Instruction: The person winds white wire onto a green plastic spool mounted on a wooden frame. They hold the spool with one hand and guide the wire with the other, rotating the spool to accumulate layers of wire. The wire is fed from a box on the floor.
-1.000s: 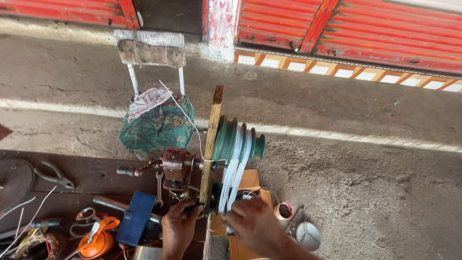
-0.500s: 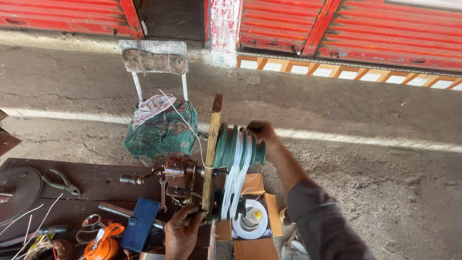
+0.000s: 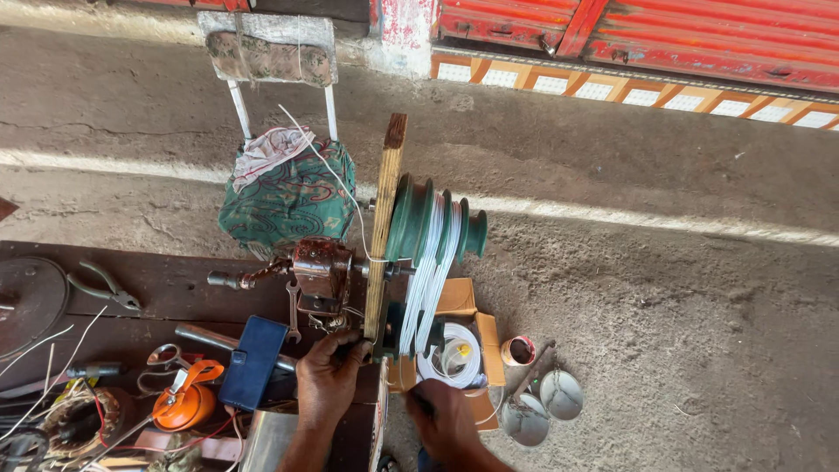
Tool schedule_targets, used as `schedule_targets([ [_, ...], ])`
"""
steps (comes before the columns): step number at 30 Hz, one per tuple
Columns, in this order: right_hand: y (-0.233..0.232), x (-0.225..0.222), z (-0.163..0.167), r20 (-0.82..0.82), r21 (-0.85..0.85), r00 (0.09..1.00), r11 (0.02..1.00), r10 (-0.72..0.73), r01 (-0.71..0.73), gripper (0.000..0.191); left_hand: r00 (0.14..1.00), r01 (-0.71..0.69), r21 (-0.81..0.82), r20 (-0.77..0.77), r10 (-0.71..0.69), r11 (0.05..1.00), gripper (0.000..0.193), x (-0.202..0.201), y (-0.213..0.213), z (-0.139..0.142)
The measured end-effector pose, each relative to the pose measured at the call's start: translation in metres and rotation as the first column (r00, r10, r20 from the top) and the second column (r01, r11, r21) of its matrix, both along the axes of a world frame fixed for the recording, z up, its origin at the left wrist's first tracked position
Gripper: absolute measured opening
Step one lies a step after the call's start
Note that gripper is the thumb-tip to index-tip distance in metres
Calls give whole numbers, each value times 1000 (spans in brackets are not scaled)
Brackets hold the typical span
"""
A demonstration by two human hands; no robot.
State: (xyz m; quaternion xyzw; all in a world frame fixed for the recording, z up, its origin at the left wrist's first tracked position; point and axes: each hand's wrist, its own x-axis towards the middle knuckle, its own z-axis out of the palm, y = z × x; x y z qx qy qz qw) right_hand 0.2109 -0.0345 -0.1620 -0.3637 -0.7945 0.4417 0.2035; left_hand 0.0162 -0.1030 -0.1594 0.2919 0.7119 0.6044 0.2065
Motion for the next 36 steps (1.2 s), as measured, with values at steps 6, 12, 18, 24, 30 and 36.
schedule_targets([
  [6,58,-1,152,211,873,924,365,318,-325,15,996,-3,-35,84,6,999,19,-1,4,-3],
  [12,199,-40,242,-95,782,972,620,216,-61,32,993,24,3,114,-25,1000,18,-4,7,-14],
  [18,273,-102,106,-202,-301,977,954,-70,6,15,992,29,40,124,-34,999,18,-3,6,-11],
  [24,172,-71,-60,-68,-626,979,772,-195,110,13,999,-49,-73,-10,48,996,22,0,1,1],
  [30,42,-18,-53,181,-574,983,809,-25,126,30,999,-35,-60,-27,33,998,19,1,1,3],
  [36,18,5,91,45,593,944,752,326,-288,19,999,-33,-85,-28,31,996,21,0,1,-2],
])
